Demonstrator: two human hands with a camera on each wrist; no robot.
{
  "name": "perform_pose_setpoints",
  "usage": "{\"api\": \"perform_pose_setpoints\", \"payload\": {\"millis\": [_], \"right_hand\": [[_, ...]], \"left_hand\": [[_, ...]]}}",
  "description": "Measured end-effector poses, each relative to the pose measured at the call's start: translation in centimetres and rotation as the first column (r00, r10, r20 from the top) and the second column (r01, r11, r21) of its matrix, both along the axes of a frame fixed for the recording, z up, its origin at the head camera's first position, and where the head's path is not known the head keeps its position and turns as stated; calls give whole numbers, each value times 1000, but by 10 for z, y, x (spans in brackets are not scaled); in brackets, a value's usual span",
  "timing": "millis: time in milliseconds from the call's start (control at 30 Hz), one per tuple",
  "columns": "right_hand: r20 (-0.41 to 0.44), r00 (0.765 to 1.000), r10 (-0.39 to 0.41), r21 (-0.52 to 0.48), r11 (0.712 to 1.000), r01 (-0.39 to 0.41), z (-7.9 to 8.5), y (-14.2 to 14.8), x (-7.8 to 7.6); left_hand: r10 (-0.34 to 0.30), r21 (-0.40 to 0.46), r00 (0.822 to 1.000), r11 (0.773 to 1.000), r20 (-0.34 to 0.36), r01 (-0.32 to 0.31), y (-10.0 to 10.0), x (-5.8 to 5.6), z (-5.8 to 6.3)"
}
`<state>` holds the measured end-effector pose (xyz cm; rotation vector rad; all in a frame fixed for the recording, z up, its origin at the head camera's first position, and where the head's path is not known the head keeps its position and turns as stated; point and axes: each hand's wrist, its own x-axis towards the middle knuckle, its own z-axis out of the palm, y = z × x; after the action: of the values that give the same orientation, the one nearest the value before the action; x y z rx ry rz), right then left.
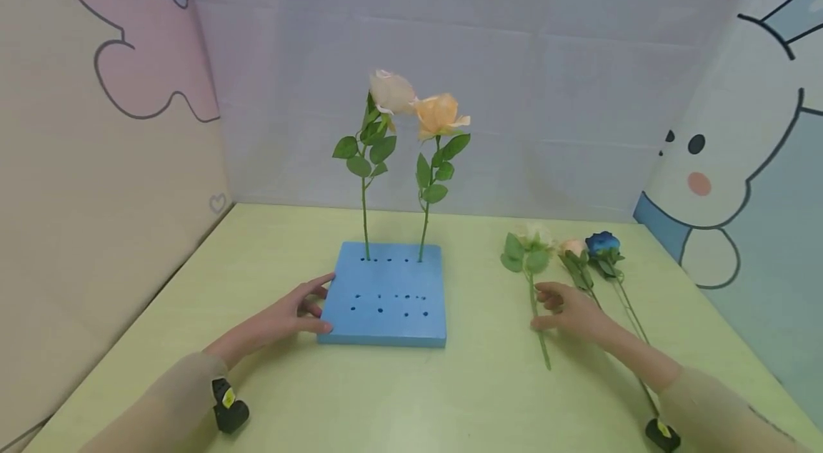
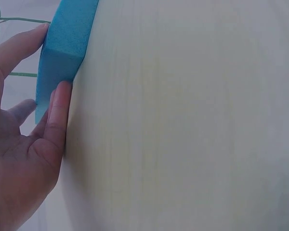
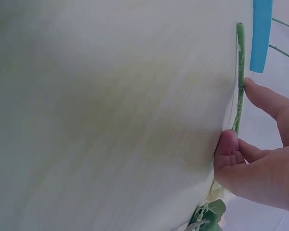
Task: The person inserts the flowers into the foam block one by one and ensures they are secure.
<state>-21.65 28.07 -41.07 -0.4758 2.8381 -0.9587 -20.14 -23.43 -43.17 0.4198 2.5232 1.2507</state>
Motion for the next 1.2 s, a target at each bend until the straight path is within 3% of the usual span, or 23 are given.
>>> {"api": "perform_pose_setpoints", "payload": {"millis": [200, 500, 767, 1000, 1200], "right_hand": [[36, 999, 20, -63, 998, -18, 1, -4, -2], [155, 987, 34, -148, 989, -10, 4, -13, -6], [176, 972, 153, -154, 980, -127, 5, -13, -13], [282, 915, 289, -219, 948, -232, 8, -10, -19], [381, 860, 340, -258, 932, -254, 12, -11, -23]], "left_hand": [[0, 9, 1000, 1000, -4, 0, -1, -2, 0], [-2, 7, 1000, 1000, -6, 2, -1, -2, -2], [-6, -2, 1000, 1000, -11, 6, -2, -1, -3], [-2, 0, 1000, 1000, -13, 2, -2, 0, -2], [-8, 6, 1000, 1000, -16, 8, -2, 0, -3]]}}
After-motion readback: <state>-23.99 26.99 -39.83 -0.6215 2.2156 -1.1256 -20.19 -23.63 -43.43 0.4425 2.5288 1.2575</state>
